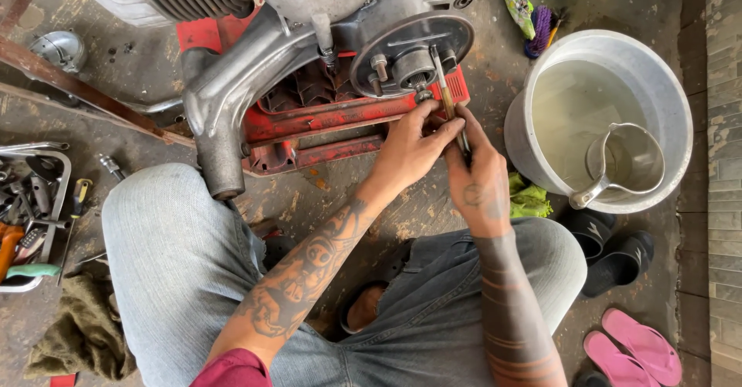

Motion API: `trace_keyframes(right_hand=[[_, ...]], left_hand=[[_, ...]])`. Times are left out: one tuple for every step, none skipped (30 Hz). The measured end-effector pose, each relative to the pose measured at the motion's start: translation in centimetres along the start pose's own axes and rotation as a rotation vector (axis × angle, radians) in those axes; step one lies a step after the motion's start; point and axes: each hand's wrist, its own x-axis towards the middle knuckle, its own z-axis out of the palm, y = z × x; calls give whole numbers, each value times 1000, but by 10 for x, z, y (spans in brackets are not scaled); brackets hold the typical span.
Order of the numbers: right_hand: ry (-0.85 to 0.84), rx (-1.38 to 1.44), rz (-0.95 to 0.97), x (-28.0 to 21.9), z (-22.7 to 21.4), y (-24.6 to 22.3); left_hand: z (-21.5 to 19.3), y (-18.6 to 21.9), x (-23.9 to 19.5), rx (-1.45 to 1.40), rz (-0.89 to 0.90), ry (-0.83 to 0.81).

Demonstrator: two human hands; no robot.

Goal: Removing a metal cover from a motorcycle engine and cleaning it with a brush and solvent

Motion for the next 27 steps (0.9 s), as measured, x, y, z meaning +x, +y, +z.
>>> trace_keyframes(right_hand=[[96, -356, -55, -5, 3, -10], [98, -356, -57, -4, 1, -9], [87, -328, 44, -3, 0, -9], [76, -299, 144, -2, -2, -9], [80, -300, 136, -2, -9, 7], [5, 113, 159, -2, -17, 23], [-74, 525, 179, -3, -24, 40], [-73, 524, 171, -2, -24, 46], [-171, 661, 208, -1, -25, 51], [-272, 797, 246, 0, -26, 57], [-268, 797, 243, 0, -23, 55], [-196, 715, 180, 0, -20, 53], [-124, 630, 115, 1, -18, 51], [-120, 628, 111, -2, -17, 48], [-16, 467, 91, -4, -16, 46], [87, 305, 71, -7, -15, 43], [88, 305, 67, -7, -13, 47], [112, 279, 44, -7, -12, 52], [135, 253, 18, -5, -11, 56], [135, 252, 13, -6, -7, 52], [81, 358, 123, -8, -4, 49], [26, 463, 234, -10, 0, 46], [29, 463, 230, -10, -2, 49], [-60, 647, 307, -9, -4, 53], [-153, 830, 383, -8, -5, 55], [-153, 830, 379, -7, -5, 57], [-141, 822, 323, -6, -5, 58]], left_hand=[[1, -4, 2, 9, -11, 9], [3, -1, 0, 10, -8, 8], [4, 2, -2, -94, -13, -15], [5, 5, -3, -197, -17, -38], [6, 4, -5, -197, -8, -38], [6, 3, -7, -286, -32, -47], [8, 1, -10, -376, -57, -56], [4, 11, -15, -375, -50, -58], [0, 21, -20, -450, -69, -82], [-3, 31, -25, -524, -88, -108], [-2, 27, -22, -523, -86, -112], [0, 23, -19, -529, -106, -115], [2, 20, -16, -536, -123, -119], [3, 8, -12, -537, -119, -124], [3, -4, -8, -463, -118, -128], [3, -16, -3, -389, -116, -131], [5, -16, -4, -389, -112, -132], [6, -16, -4, -417, -125, -103], [8, -15, -3, -444, -136, -74], [6, -24, -1, -444, -131, -74], [5, -34, 1, -477, -146, -75], [5, -44, 3, -510, -161, -76], [2, -37, 0, -509, -158, -79], [-1, -31, -4, -548, -183, -87], [-4, -24, -7, -586, -207, -94], [-2, -20, -7, -585, -203, -95], [-1, -16, -8, -594, -201, -90]])
